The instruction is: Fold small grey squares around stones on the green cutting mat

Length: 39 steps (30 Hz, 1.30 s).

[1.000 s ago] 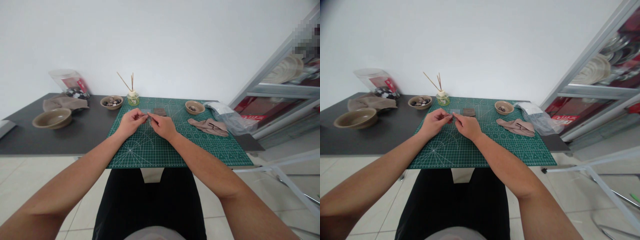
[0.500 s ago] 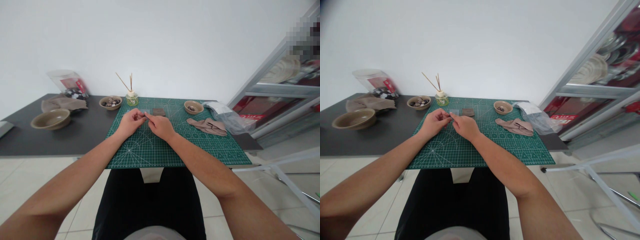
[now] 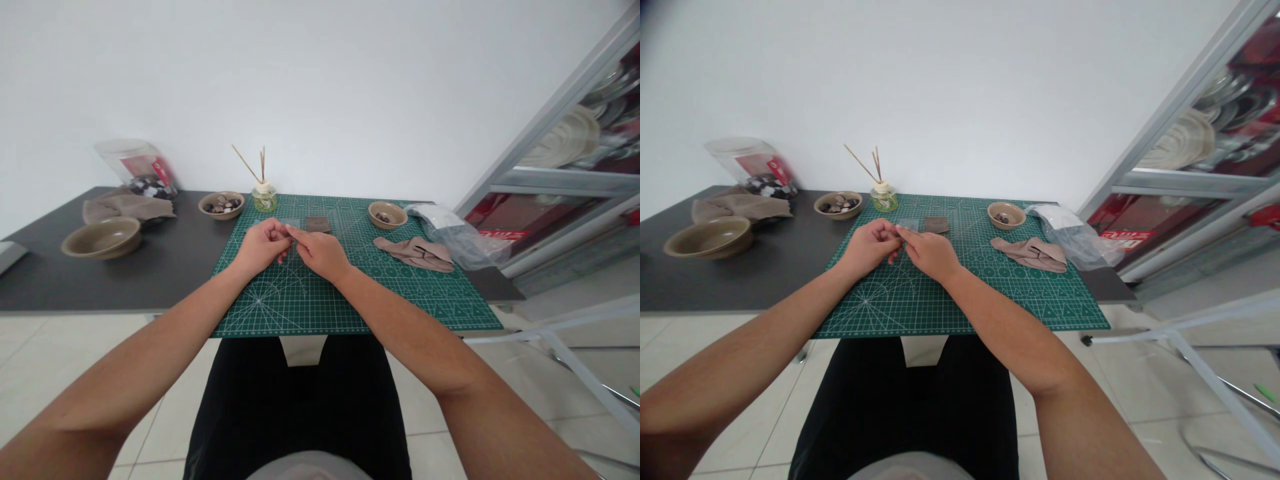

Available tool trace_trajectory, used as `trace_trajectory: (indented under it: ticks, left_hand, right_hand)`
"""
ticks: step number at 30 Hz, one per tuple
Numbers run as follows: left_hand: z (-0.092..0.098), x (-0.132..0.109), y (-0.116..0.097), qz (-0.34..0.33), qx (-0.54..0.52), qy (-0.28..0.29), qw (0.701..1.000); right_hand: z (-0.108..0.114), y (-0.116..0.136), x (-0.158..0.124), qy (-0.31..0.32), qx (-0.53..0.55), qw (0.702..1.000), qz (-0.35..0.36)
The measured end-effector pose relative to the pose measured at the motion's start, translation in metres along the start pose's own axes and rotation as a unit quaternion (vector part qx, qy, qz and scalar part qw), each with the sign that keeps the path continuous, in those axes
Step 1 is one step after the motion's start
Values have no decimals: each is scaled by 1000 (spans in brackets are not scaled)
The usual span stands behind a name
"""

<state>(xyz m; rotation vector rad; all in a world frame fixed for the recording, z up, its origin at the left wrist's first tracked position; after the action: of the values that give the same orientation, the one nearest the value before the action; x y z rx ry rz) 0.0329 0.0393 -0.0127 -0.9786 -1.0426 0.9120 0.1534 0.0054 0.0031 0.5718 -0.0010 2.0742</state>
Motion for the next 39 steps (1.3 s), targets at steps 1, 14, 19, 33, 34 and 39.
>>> trace_trajectory:
  ticks: [1, 14, 19, 33, 34, 39]
  left_hand:
    - [0, 0, 0, 2, 2, 0, 1000]
    - [-2, 1, 0, -2, -59, 8, 998]
    - [-2, 1, 2, 18, -67, 4, 998]
    - [-4, 0, -1, -6, -66, 10, 998]
    - [-4, 0, 0, -8, -45, 16, 999]
    - [5, 1, -6, -75, 74, -17, 994]
  right_hand:
    - [0, 1, 0, 1, -2, 1000, 4]
    - [2, 3, 0, -2, -48, 999, -1]
    - [2, 9, -1, -13, -47, 998, 33]
    - [3, 7, -1, -7, -51, 999, 10]
    - [2, 8, -1, -5, -52, 999, 16]
    - [0, 10, -1, -4, -52, 998, 37]
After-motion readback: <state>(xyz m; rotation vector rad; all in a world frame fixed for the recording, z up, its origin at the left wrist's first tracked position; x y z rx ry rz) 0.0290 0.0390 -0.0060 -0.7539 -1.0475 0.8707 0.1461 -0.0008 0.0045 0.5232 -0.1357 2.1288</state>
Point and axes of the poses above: each hand's wrist, its own x-axis towards the middle knuckle, its own z-axis out of the back of the hand, y = z × x, the point moved 8 cm from there along x, towards the middle knuckle, and after that the axes turned 3 degrees about -z, right-handed, at the moved point
